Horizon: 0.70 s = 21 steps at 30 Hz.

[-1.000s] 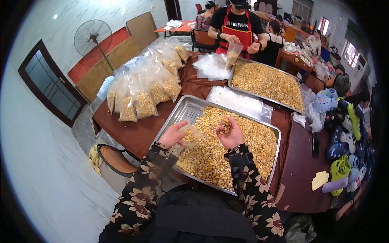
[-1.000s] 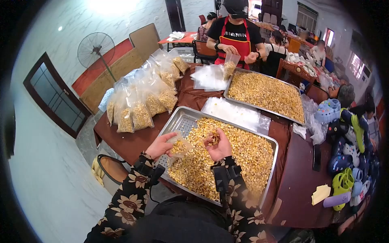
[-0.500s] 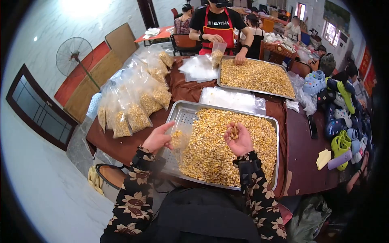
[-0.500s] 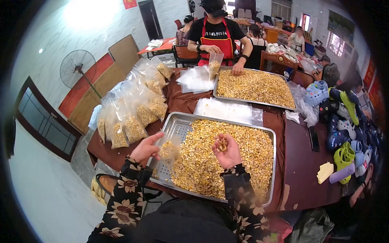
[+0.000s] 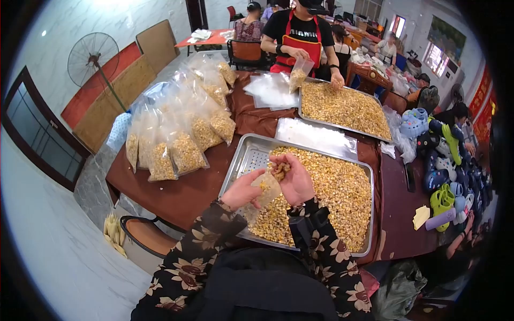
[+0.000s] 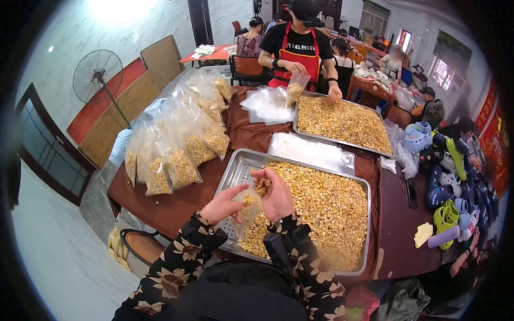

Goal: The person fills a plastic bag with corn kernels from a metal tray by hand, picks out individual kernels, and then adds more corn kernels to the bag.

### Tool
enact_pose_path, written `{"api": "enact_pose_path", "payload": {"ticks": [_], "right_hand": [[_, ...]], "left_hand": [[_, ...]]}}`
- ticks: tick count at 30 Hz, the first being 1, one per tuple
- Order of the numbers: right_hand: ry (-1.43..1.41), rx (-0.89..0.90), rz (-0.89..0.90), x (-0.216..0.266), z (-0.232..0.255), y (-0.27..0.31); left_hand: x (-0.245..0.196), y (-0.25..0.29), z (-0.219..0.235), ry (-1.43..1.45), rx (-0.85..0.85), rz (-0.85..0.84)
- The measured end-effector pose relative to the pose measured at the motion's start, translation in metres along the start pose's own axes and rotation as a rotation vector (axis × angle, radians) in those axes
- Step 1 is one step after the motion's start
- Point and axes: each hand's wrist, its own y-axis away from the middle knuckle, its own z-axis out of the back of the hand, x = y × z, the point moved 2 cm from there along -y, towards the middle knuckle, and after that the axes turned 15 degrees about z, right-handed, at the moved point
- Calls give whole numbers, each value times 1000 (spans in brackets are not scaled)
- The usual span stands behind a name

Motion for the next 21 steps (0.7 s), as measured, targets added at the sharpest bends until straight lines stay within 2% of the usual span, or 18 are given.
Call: {"api": "enact_pose_path", "payload": {"ticks": [5, 7, 9, 11, 13, 15, 16, 17, 19, 21], "right_hand": [[56, -66, 10, 11, -1, 3], [-118, -12, -47, 16, 12, 0], [-187, -32, -81, 22, 36, -4], [-128, -129, -15, 33, 66, -3], [-14, -192, 16, 41, 106, 0], [878, -112, 131, 54, 139, 3], [1100, -39, 126, 55, 158, 5], [1106, -51, 123, 54, 177, 8], [2022, 40, 186, 59, 186, 15], [2009, 2, 149, 53, 186, 23]], "left_hand": [[-6, -2, -3, 0, 54, -10], [-3, -5, -2, 15, 34, -7], [-10, 2, -1, -3, 46, 2], [-12, 10, 4, -21, 59, 19], [-8, 14, 14, 23, 2, 9], [-1, 15, 25, -19, -27, -33], [-1, 17, 27, -38, -51, -42], [-2, 19, 27, -58, -78, -52], [-2, 22, 24, -51, -68, -31], [0, 20, 22, -45, -66, -10]]}}
